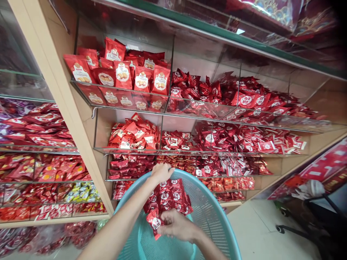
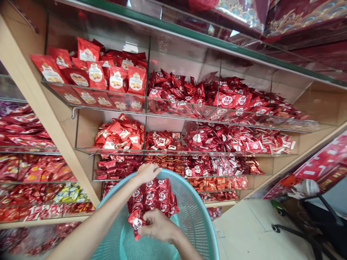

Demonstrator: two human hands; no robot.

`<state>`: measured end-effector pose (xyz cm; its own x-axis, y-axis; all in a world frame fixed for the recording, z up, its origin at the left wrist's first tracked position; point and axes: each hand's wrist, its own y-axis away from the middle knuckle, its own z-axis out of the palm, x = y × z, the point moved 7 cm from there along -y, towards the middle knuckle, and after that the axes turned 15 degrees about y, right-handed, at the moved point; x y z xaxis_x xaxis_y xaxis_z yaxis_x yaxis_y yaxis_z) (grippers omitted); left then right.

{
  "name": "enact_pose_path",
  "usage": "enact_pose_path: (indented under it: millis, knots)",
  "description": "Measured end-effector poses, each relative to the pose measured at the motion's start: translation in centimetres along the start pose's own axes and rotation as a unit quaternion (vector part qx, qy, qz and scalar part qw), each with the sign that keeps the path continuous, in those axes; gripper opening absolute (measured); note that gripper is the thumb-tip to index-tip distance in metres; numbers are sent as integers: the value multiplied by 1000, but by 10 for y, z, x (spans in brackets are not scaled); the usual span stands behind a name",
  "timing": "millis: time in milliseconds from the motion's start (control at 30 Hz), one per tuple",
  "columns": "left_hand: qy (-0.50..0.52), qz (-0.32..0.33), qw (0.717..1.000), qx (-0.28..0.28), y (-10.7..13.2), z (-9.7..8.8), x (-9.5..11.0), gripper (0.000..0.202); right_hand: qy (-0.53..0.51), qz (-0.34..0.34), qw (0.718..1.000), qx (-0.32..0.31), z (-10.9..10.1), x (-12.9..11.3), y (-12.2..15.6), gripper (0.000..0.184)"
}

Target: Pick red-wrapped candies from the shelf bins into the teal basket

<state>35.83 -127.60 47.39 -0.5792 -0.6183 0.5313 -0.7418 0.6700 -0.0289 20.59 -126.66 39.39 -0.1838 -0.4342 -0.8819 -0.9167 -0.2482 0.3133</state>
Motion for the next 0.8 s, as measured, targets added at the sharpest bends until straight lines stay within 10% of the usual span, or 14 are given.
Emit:
enact_pose_path:
  millis: [233,567,800]
  knots:
    - [3,2,1000,2,1,-1,-2,50,-37,-6,999,7,-13,-7,2,41]
    - [9,-12,1000,3,6,-6,-4,50,-29,-63,973,221,-78,-25,11,40]
    - [5,0,1000,4,5,-7,-3,50,-40,-2,975,219,-84,-13,16,46]
